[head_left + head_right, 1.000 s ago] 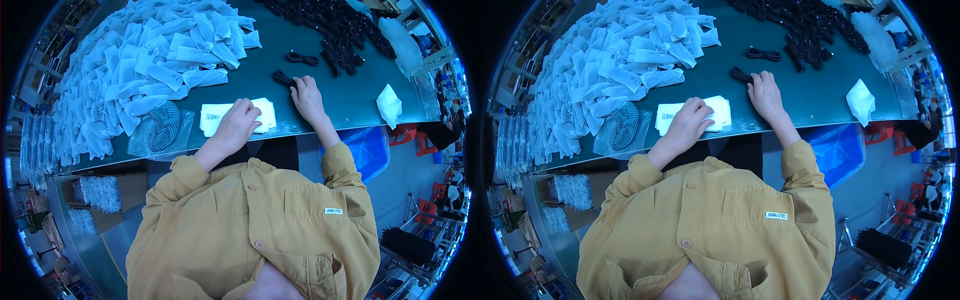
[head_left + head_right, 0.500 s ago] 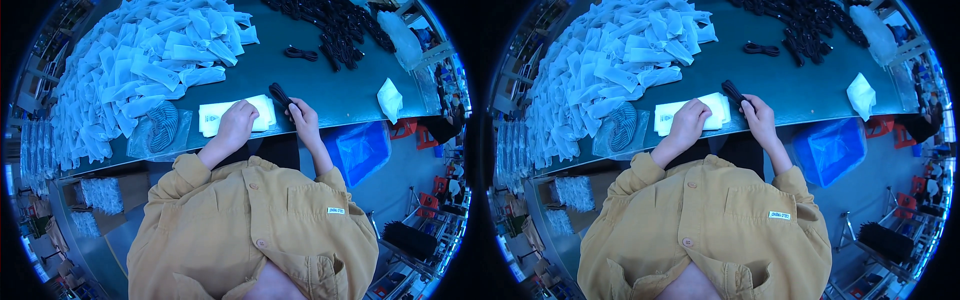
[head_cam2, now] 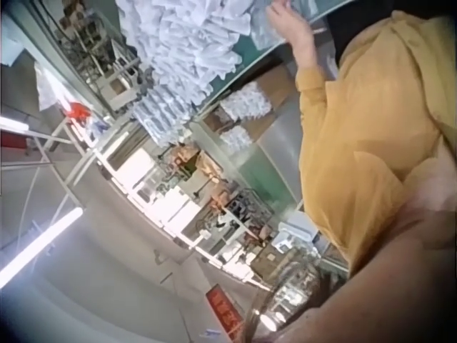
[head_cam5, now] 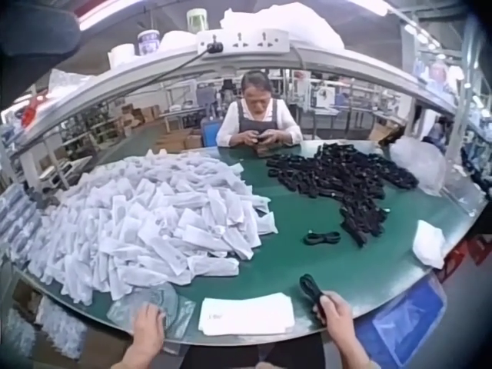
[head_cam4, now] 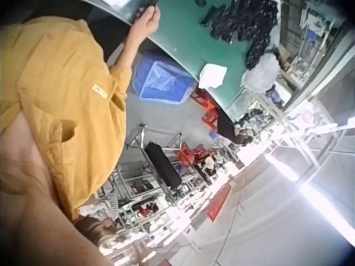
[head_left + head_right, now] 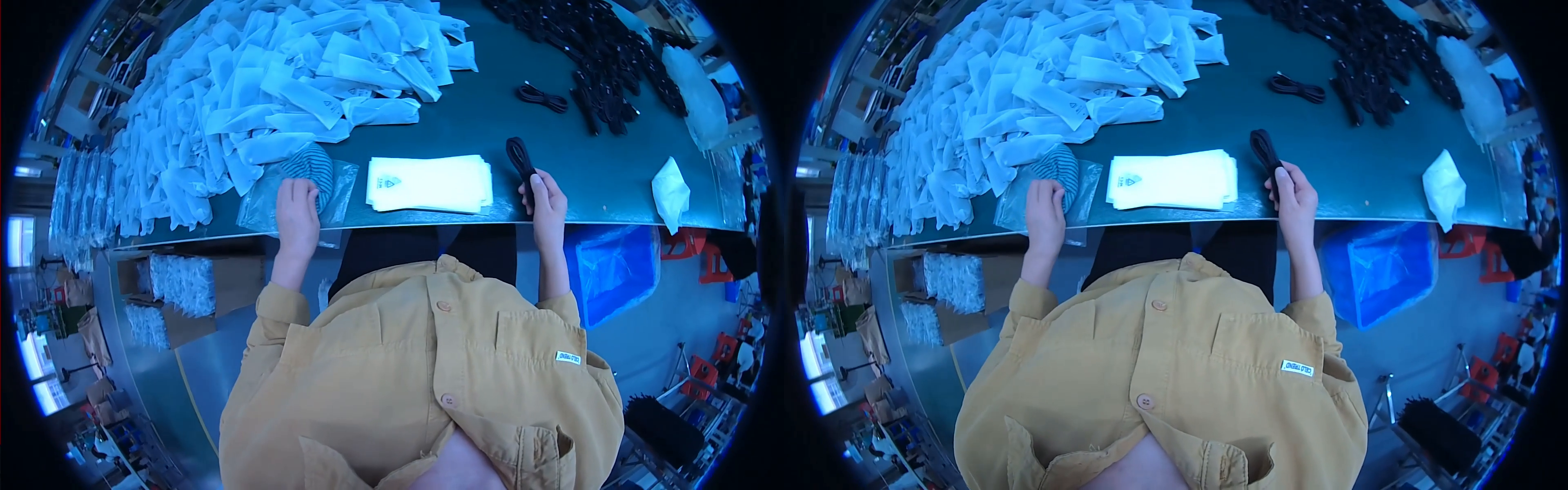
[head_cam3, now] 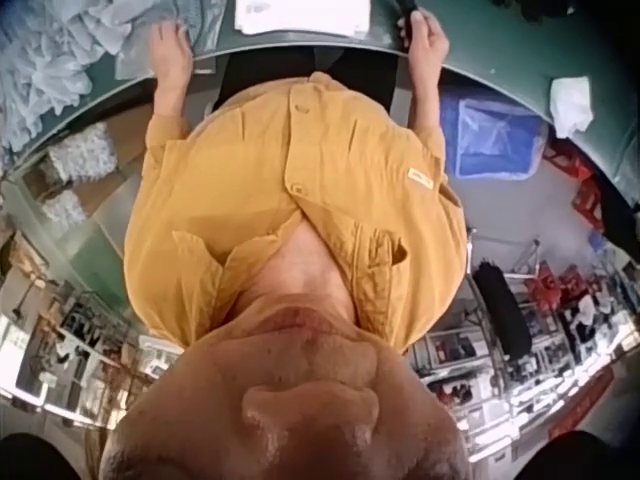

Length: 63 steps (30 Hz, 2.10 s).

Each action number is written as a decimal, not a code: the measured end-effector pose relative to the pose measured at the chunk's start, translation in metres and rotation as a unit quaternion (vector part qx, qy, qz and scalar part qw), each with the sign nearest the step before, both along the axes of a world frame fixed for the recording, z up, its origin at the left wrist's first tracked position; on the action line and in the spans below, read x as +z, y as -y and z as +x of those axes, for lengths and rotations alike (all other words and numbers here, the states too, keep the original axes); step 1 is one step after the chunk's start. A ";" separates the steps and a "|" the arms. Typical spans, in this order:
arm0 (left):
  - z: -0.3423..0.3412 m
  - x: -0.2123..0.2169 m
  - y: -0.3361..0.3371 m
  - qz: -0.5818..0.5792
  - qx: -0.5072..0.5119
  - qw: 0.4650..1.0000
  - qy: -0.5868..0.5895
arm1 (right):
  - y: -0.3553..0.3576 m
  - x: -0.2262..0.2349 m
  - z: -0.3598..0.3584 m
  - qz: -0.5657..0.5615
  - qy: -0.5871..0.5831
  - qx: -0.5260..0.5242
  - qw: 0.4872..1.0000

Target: Assembling small black plastic components and placing them into individual plastic bags with paper inserts.

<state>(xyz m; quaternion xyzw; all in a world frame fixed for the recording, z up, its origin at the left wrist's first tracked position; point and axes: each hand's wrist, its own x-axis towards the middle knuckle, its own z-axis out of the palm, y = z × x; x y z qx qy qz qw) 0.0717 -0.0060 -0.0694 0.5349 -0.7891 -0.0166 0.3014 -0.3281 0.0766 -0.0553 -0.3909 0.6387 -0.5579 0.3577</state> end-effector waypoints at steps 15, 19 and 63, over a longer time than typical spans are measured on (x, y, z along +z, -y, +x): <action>0.003 0.005 0.002 0.041 -0.035 0.995 -0.084 | -0.002 0.000 0.008 0.003 -0.022 -0.007 1.000; 0.001 0.009 0.011 0.108 -0.005 0.994 -0.021 | -0.004 -0.002 0.005 0.002 -0.021 -0.006 1.000; -0.185 0.058 0.004 0.052 -0.416 0.889 -0.184 | -0.018 0.035 0.024 0.082 -0.060 0.143 0.984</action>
